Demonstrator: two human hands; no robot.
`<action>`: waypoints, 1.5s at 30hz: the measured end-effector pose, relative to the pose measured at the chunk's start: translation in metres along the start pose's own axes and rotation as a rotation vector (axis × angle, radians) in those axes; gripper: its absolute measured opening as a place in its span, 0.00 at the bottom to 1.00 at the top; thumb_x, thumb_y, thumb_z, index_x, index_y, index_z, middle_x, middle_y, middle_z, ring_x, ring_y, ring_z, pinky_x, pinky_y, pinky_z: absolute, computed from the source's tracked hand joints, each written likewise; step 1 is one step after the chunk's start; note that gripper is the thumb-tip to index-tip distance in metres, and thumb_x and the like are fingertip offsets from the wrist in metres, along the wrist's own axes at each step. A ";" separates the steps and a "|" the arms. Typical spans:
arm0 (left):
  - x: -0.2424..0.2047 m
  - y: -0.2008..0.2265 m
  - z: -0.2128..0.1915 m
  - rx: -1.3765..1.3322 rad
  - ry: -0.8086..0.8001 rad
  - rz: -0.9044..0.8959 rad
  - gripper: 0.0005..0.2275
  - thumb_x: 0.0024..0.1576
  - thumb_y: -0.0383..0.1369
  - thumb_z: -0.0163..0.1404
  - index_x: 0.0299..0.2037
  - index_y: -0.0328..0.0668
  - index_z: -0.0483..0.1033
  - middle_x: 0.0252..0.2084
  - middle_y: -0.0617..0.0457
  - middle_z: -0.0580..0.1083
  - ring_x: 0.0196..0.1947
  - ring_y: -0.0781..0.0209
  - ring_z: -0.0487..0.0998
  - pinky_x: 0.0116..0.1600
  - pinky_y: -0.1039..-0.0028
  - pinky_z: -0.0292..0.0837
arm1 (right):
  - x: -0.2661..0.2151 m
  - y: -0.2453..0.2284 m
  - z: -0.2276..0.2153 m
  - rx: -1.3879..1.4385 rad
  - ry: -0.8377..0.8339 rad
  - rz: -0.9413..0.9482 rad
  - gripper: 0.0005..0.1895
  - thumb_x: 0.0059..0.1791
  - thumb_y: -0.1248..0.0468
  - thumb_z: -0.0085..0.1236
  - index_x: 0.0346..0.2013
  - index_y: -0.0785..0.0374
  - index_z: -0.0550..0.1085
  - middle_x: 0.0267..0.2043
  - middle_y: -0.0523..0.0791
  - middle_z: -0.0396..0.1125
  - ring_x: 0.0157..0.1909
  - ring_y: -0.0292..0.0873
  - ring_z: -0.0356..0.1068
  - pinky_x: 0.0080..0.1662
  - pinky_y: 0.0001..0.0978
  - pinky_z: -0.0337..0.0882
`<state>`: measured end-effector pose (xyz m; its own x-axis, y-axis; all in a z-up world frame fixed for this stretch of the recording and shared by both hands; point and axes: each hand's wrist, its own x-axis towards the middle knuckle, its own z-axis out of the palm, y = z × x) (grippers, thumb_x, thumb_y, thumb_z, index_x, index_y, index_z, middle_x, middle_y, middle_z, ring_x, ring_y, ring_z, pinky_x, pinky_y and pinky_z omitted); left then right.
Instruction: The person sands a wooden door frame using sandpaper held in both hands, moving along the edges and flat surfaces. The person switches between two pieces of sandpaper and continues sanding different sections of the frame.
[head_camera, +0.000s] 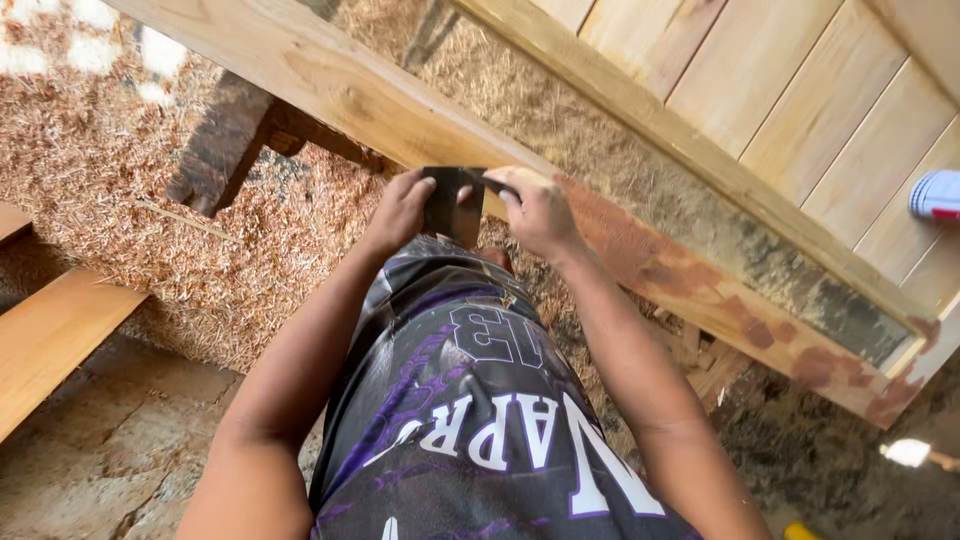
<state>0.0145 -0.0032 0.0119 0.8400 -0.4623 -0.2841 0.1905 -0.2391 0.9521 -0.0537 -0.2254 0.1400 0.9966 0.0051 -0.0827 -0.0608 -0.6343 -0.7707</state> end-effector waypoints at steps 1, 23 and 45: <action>-0.003 0.004 -0.002 0.013 -0.028 0.001 0.15 0.63 0.34 0.43 0.48 0.26 0.74 0.41 0.39 0.77 0.43 0.53 0.78 0.50 0.65 0.72 | 0.003 -0.009 0.005 0.032 -0.029 -0.036 0.14 0.50 0.73 0.51 0.49 0.64 0.78 0.50 0.52 0.75 0.51 0.52 0.76 0.55 0.40 0.75; 0.026 -0.062 -0.342 -0.630 0.374 -0.168 0.08 0.67 0.32 0.38 0.45 0.37 0.70 0.38 0.54 0.66 0.35 0.66 0.69 0.39 0.76 0.76 | 0.199 -0.042 0.212 -0.696 0.090 -0.067 0.15 0.56 0.73 0.46 0.54 0.64 0.77 0.53 0.50 0.74 0.52 0.52 0.74 0.42 0.36 0.79; 0.024 -0.053 -0.345 -0.412 0.179 -0.306 0.10 0.67 0.32 0.41 0.41 0.35 0.74 0.32 0.56 0.68 0.28 0.69 0.67 0.32 0.76 0.65 | 0.188 -0.039 0.271 -0.627 0.159 0.257 0.22 0.48 0.76 0.48 0.54 0.61 0.78 0.53 0.48 0.73 0.53 0.49 0.72 0.46 0.46 0.78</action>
<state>0.1998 0.2934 -0.0068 0.7813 -0.2627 -0.5662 0.5933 0.0308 0.8044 0.1206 0.0100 -0.0165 0.9540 -0.2881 -0.0835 -0.2997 -0.9271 -0.2250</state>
